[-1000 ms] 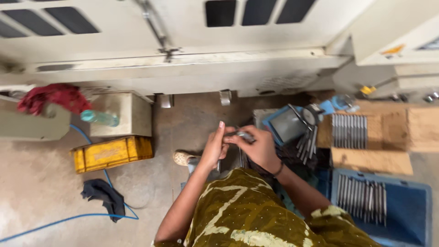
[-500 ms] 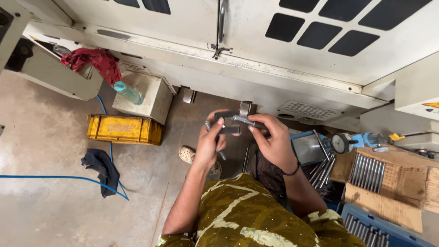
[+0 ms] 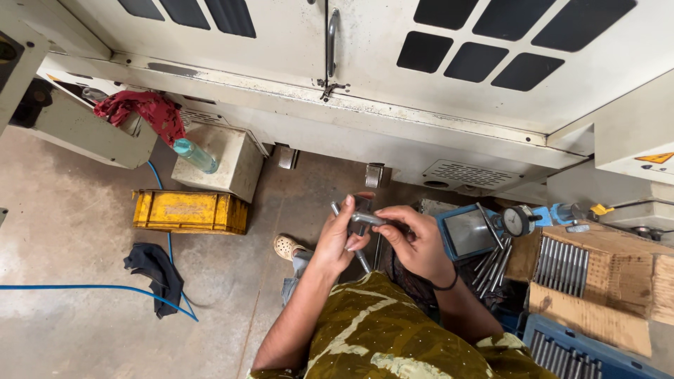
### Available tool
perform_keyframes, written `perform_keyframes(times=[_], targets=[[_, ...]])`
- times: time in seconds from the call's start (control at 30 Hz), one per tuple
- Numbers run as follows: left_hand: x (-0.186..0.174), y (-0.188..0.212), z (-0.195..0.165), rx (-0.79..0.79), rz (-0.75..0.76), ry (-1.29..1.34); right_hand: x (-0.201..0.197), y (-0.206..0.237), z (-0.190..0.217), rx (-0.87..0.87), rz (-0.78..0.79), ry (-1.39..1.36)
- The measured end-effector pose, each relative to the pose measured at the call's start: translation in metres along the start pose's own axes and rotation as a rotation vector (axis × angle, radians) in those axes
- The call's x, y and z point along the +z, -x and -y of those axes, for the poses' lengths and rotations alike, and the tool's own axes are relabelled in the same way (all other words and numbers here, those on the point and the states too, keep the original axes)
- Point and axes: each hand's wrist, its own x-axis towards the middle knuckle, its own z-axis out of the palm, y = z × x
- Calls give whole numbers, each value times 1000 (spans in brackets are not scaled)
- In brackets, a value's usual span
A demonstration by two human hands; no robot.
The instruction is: The person opens a CNC machine door and removes a metal rod from the chuck. They then move to a nearby cart to compare the rod with other similar rods and a metal block, handling them one by one. The person returns to the machine to insert the rod back into the chuck and closes the door.
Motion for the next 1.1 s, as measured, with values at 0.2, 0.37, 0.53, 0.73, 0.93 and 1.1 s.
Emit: perform_keyframes(times=[0.2, 0.37, 0.53, 0.73, 0.93, 1.1], targets=[[-1, 1, 4, 44, -43, -114, 7, 2, 4, 53, 14, -186], [-5, 3, 2, 61, -119, -213, -1, 1, 2, 112, 92, -281], [-7, 5, -1, 68, -120, -188, -1, -4, -21, 236, 110, -551], [-11, 2, -5, 70, -197, -169, 11, -7, -53, 257, 136, -636], [-14, 3, -4, 75, -209, -194, 21, -5, -67, 281, 125, -665], [-15, 8, -7, 104, -189, -272, 21, -4, -78, 321, 181, -667]])
